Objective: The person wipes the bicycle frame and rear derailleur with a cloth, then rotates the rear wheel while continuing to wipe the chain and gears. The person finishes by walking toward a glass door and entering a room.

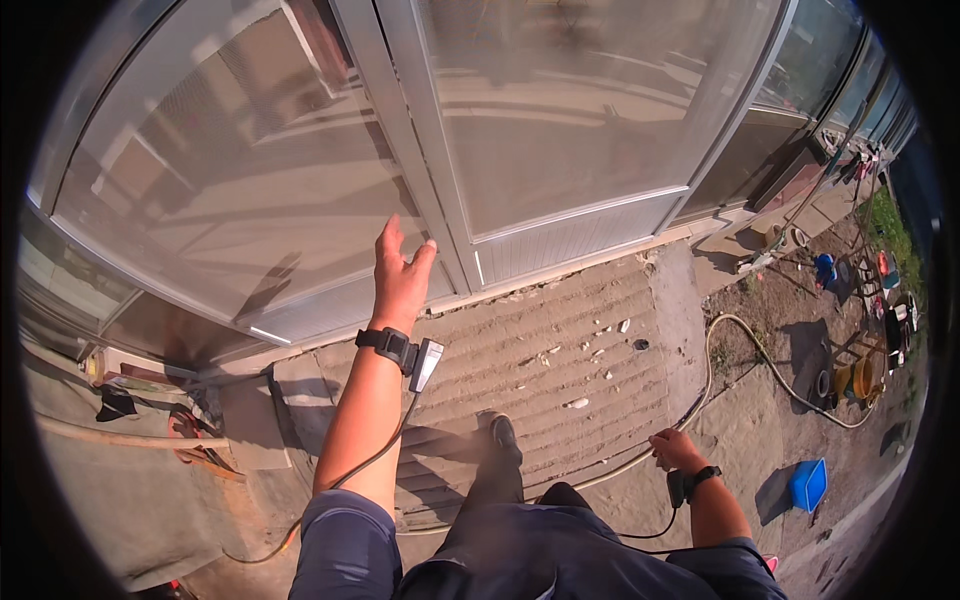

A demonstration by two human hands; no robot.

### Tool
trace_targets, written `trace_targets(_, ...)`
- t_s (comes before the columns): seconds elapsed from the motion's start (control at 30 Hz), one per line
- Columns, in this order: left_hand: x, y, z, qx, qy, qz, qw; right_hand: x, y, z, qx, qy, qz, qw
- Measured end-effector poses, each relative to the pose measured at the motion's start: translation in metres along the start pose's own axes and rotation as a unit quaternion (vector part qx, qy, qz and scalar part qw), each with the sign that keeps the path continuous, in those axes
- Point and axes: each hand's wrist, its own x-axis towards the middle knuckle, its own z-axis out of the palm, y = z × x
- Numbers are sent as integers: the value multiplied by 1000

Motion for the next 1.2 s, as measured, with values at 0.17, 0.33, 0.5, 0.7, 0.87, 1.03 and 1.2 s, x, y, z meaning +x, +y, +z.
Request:
trace_targets(0.17, 99, 21, 17, -75, 57, -3, 996, 25, -61, -13, -2, -18, 22, 1000)
trace_targets(0.33, 130, 15, 43, -94, 91, -18, 991, 62, -133, -50, -33, -9, -5, 999)
trace_targets(0.5, 111, 7, 44, -53, 145, -98, 983, 128, -222, -80, -131, -70, -15, 989)
trace_targets(0.7, 0, 29, 20, 3, 166, -159, 973, 165, -390, -78, -256, -107, -154, 948)
trace_targets(0.87, -132, 85, -13, 279, 144, -144, 939, 169, -502, -1, -408, -186, -368, 815)
trace_targets(1.03, -249, 91, -29, 112, 404, -313, 852, 129, -565, 123, -471, -331, -466, 672)
trace_targets(1.2, -317, 33, -36, -108, 609, -503, 604, 77, -602, 234, -499, -396, -415, 650)
